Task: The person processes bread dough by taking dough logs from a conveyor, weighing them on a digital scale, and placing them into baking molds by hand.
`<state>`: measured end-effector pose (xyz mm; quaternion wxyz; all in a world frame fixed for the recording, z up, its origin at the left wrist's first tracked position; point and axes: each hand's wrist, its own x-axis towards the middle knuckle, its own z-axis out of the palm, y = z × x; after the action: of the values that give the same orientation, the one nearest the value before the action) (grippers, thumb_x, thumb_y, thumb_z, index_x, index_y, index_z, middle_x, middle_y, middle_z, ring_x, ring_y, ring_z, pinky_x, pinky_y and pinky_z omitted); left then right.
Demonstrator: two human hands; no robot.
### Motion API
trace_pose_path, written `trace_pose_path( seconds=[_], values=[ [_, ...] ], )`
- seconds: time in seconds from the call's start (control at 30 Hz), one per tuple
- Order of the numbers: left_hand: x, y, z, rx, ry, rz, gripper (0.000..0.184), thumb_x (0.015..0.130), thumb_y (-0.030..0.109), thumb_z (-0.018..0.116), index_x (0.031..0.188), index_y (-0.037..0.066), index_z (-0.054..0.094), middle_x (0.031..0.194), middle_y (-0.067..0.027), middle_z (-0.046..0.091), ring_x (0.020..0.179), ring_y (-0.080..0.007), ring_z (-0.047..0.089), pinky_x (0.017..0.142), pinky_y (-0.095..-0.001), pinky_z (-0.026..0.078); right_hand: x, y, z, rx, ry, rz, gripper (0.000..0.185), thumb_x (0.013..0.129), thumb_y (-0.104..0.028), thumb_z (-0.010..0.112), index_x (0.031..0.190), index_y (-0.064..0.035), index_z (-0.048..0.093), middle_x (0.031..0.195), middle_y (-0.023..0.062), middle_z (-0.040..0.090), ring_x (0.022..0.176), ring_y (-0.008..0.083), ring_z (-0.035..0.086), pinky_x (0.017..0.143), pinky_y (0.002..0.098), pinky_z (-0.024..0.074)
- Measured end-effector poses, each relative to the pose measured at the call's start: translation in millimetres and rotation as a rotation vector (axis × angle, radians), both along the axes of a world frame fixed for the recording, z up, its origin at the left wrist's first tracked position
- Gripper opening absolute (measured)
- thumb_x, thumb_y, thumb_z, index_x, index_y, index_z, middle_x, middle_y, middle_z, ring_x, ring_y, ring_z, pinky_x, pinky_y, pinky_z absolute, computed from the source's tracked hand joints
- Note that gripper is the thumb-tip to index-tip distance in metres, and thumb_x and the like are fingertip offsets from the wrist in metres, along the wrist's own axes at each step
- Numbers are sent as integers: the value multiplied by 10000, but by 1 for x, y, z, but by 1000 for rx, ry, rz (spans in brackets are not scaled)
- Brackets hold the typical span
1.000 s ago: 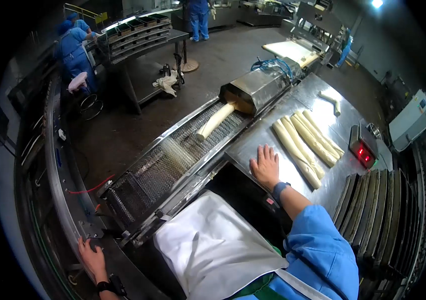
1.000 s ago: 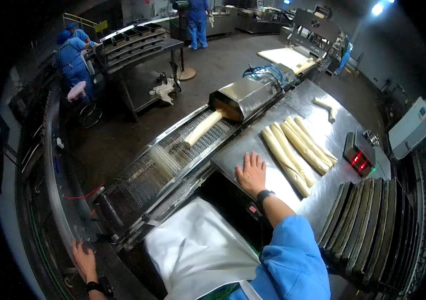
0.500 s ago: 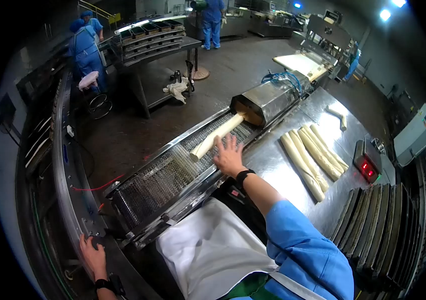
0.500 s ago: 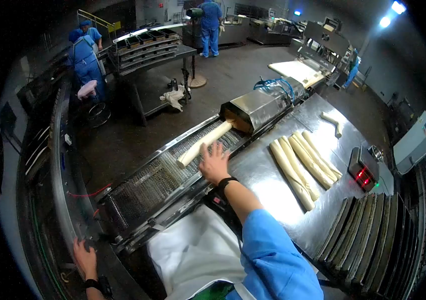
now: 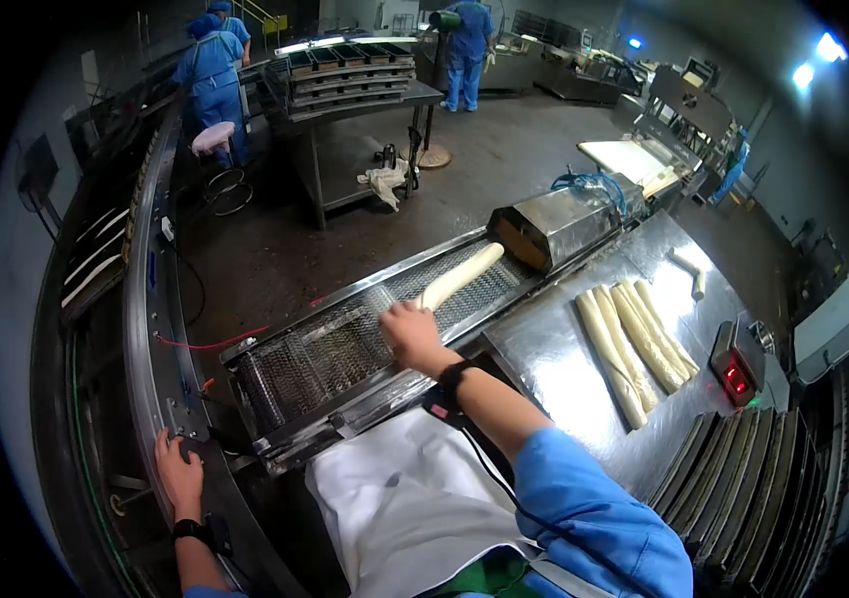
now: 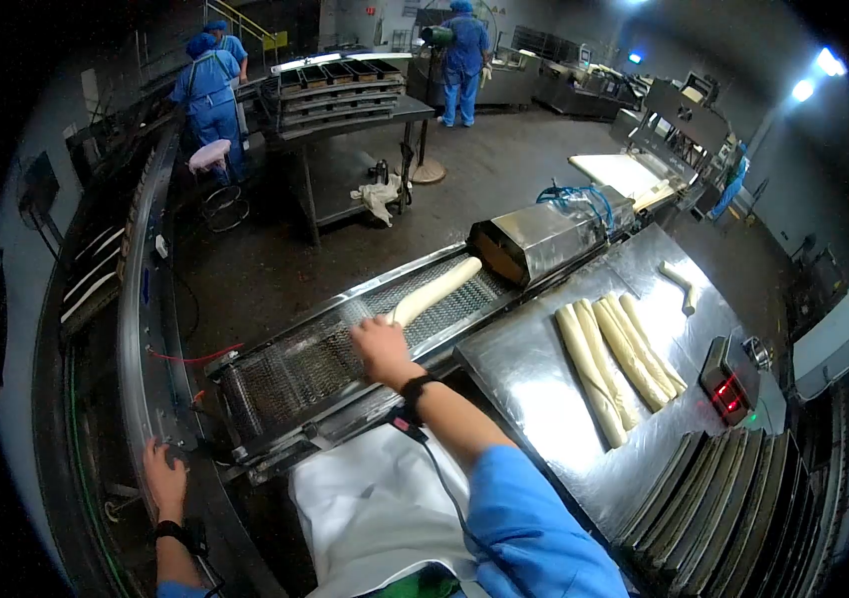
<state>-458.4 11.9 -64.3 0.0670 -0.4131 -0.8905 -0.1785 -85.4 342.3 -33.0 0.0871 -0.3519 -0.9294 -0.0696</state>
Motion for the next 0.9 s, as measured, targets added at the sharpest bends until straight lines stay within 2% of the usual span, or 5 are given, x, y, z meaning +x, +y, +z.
trace_pose_path(
  seconds=[0.13, 0.33, 0.5, 0.73, 0.9],
  values=[
    [7, 3, 8, 6, -36, 16, 298, 731, 33, 596, 1026, -11, 591, 1352, -176, 442, 1297, -336, 372, 1076, -410, 331, 85, -7, 13, -800, 1125, -297, 350, 689, -2, 670, 1018, -61, 567, 967, 57, 573, 894, 224, 568, 803, 345, 485],
    [7, 2, 8, -5, -43, -1, 298, 735, 27, 594, 1029, -18, 590, 1354, -177, 442, 1309, -331, 360, 1082, -412, 324, 308, -37, -62, -504, 1802, -812, 153, 708, -58, 627, 859, -39, 614, 762, 56, 598, 711, 159, 576, 632, 295, 482],
    [9, 5, 12, -26, -39, 12, 300, 738, 16, 588, 1035, -26, 587, 1352, -173, 438, 1322, -336, 338, 1098, -425, 302, 323, -108, -29, 354, 481, -1370, 139, 727, -66, 607, 865, -61, 622, 974, 122, 587, 945, 311, 548, 855, 426, 421],
    [2, 3, 7, -46, 1, -17, 306, 721, 11, 593, 1024, -27, 587, 1350, -172, 439, 1323, -334, 335, 1095, -419, 309, 278, -88, -56, 274, 438, -587, 195, 719, -61, 617, 914, -58, 619, 1058, 176, 560, 1054, 362, 505, 941, 435, 417],
    [2, 4, 6, -36, -5, -31, 289, 719, 8, 593, 1006, -26, 590, 1347, -172, 444, 1321, -333, 340, 1090, -417, 313, 250, -47, -61, 101, 322, -532, 461, 778, -14, 476, 1236, -49, 502, 1269, 241, 456, 1192, 410, 409, 1036, 480, 322]
  ],
)
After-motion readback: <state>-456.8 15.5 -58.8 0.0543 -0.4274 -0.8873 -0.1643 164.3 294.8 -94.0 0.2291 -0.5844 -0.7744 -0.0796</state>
